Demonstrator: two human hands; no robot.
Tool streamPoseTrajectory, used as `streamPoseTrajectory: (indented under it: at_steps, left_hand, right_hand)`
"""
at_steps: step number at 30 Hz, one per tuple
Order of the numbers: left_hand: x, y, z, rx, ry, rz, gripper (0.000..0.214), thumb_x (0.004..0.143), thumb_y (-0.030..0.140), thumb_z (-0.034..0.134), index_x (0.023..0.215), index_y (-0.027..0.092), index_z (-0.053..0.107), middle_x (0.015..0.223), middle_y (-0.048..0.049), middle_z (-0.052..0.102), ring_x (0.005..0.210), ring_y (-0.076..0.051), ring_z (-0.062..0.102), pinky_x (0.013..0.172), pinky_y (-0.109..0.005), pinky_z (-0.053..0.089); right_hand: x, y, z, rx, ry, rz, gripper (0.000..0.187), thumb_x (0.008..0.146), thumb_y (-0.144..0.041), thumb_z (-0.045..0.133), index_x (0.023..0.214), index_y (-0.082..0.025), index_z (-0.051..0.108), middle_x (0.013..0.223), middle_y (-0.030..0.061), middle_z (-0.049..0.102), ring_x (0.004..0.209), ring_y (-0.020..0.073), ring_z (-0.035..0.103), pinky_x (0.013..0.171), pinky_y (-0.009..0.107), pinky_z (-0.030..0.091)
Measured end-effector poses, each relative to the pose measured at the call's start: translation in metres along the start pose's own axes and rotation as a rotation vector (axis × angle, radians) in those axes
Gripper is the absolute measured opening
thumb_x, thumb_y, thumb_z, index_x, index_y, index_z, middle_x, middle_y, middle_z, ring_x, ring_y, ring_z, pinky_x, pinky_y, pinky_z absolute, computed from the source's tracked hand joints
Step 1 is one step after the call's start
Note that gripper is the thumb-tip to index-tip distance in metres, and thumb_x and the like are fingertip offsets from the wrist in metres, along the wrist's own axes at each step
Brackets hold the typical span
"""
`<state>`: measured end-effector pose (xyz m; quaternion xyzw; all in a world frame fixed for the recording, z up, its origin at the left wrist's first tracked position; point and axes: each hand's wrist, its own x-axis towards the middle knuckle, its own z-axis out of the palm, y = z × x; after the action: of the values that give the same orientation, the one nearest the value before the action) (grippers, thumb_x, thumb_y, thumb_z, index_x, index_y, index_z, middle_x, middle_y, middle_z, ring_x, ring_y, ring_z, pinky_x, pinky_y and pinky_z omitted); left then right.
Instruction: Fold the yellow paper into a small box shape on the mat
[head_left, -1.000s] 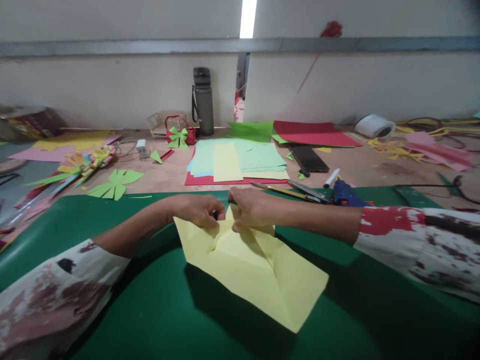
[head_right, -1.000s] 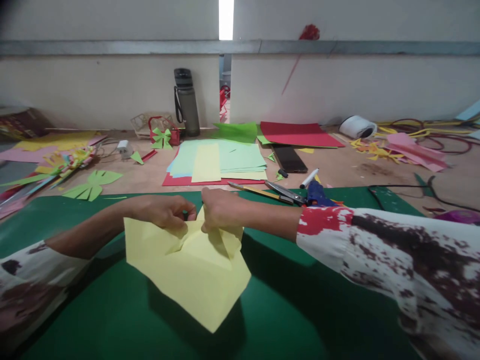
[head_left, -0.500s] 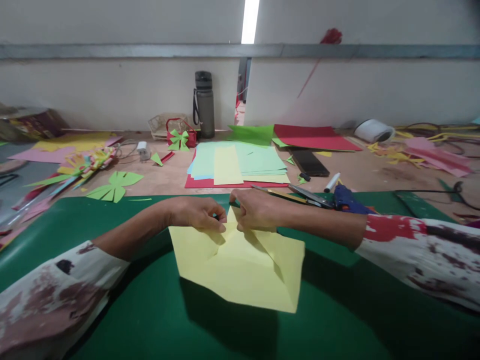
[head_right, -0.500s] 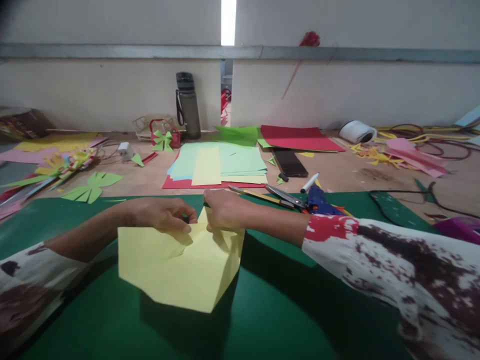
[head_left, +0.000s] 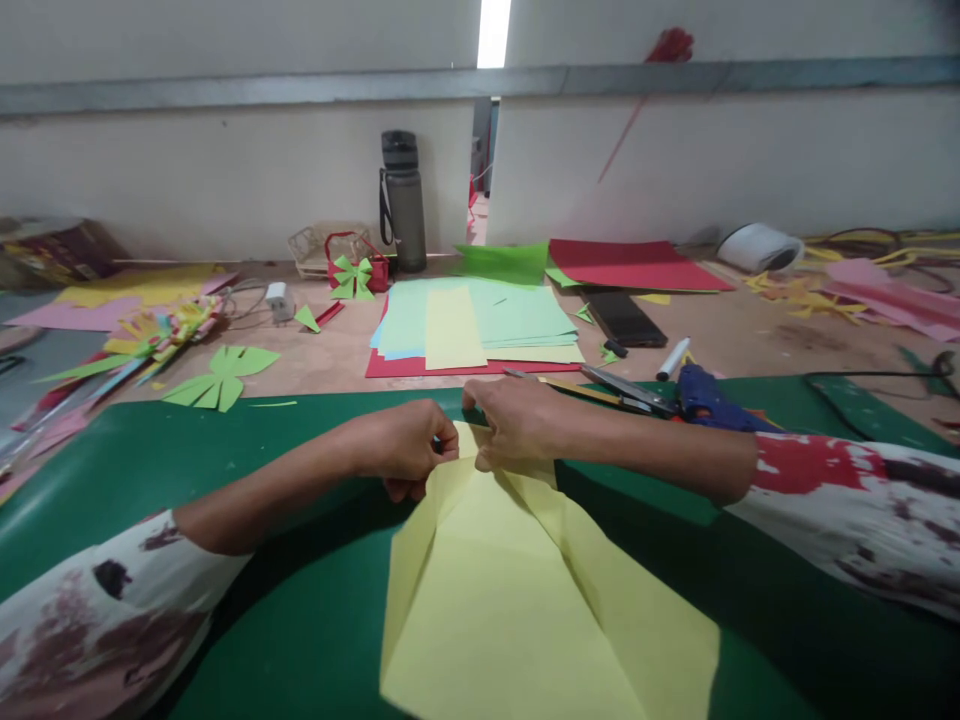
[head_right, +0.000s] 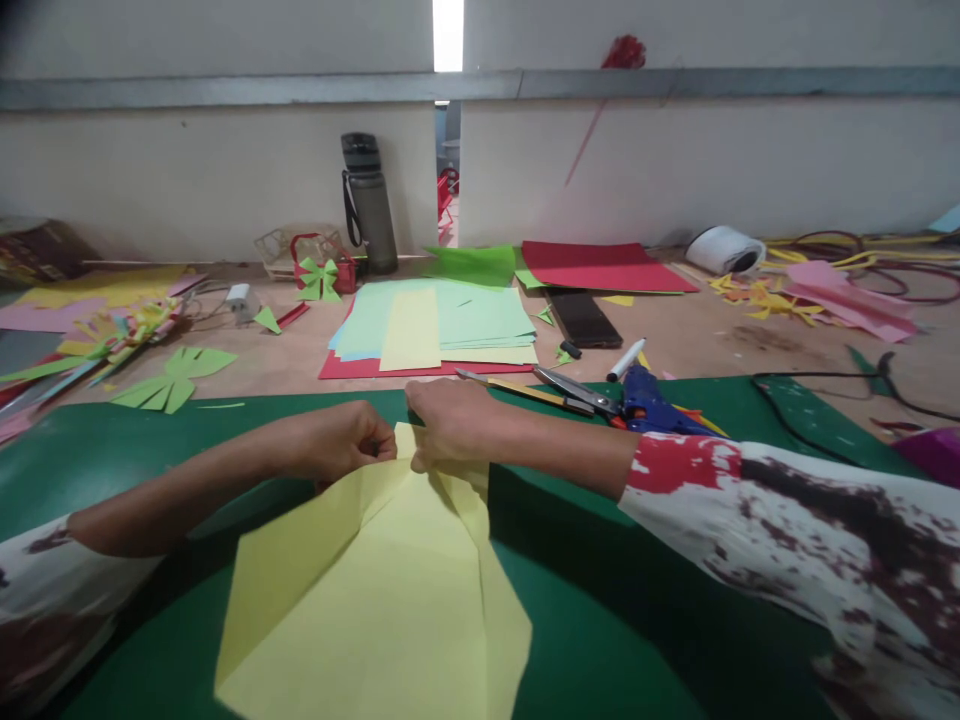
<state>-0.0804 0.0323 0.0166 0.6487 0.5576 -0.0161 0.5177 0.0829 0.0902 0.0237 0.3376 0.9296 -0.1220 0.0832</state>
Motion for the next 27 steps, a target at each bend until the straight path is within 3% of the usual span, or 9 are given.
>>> streamPoseTrajectory:
  at_steps: [6,9,11,14,17,22,27]
  left_hand:
    - [0.004,-0.004,0.003,-0.029,-0.042,-0.048,0.003,0.069,0.020,0.050,0.068,0.017,0.048,0.048,0.0043,0.054,0.035,-0.010,0.050,0.036,-0.020,0.042]
    - [0.002,-0.005,-0.003,-0.049,-0.047,-0.004,0.004,0.072,0.020,0.049,0.069,0.017,0.047,0.047,0.0054,0.052,0.034,-0.009,0.049,0.036,-0.019,0.041]
    - [-0.002,0.000,-0.011,-0.058,0.031,0.079,0.006,0.074,0.021,0.048,0.070,0.017,0.048,0.049,0.0051,0.053,0.037,-0.008,0.049,0.039,-0.018,0.040]
    - [-0.009,0.012,-0.017,-0.037,0.249,0.294,0.009,0.076,0.020,0.051,0.075,0.014,0.056,0.060,0.0021,0.058,0.048,-0.007,0.051,0.046,-0.017,0.040]
    - [-0.012,0.020,-0.013,0.085,0.187,0.483,0.017,0.079,0.020,0.051,0.085,0.012,0.065,0.073,-0.0020,0.065,0.065,-0.010,0.057,0.058,-0.017,0.043]
    - [-0.011,0.020,-0.002,0.260,0.073,0.406,0.024,0.083,0.024,0.048,0.092,0.013,0.067,0.076,-0.0018,0.066,0.056,-0.007,0.051,0.047,-0.014,0.036]
    - [-0.014,0.023,-0.005,0.229,0.010,0.320,0.027,0.083,0.029,0.048,0.102,0.015,0.062,0.076,-0.0028,0.067,0.067,-0.011,0.059,0.056,-0.016,0.042]
  right_hand:
    - [-0.006,0.007,-0.006,0.057,-0.039,0.051,0.051,0.060,-0.039,0.067,0.104,-0.017,0.052,0.084,0.0042,0.064,0.064,0.0166,0.056,0.048,0.025,0.028]
    - [-0.007,0.010,-0.006,0.064,-0.032,0.051,0.051,0.060,-0.037,0.067,0.104,-0.017,0.052,0.081,0.0033,0.063,0.061,0.0152,0.054,0.047,0.024,0.027]
    - [-0.005,0.012,-0.005,0.069,-0.022,0.034,0.048,0.061,-0.036,0.066,0.103,-0.017,0.052,0.078,0.0025,0.063,0.060,0.0147,0.054,0.047,0.024,0.027]
    - [-0.001,0.015,0.000,0.076,0.006,0.005,0.044,0.061,-0.034,0.066,0.100,-0.018,0.055,0.080,0.0026,0.063,0.062,0.0150,0.054,0.047,0.023,0.027]
    - [0.001,0.014,0.001,0.072,0.049,-0.037,0.039,0.062,-0.031,0.065,0.098,-0.018,0.057,0.081,0.0030,0.063,0.065,0.0152,0.054,0.048,0.023,0.027]
    - [-0.016,0.006,-0.007,0.067,0.090,-0.056,0.033,0.067,-0.013,0.055,0.100,-0.016,0.059,0.078,0.0031,0.064,0.066,0.0142,0.054,0.052,0.022,0.028]
    - [-0.055,0.010,-0.008,0.360,0.246,-0.009,0.022,0.076,-0.012,0.048,0.094,-0.015,0.061,0.079,0.0029,0.066,0.068,0.0131,0.056,0.058,0.021,0.037]
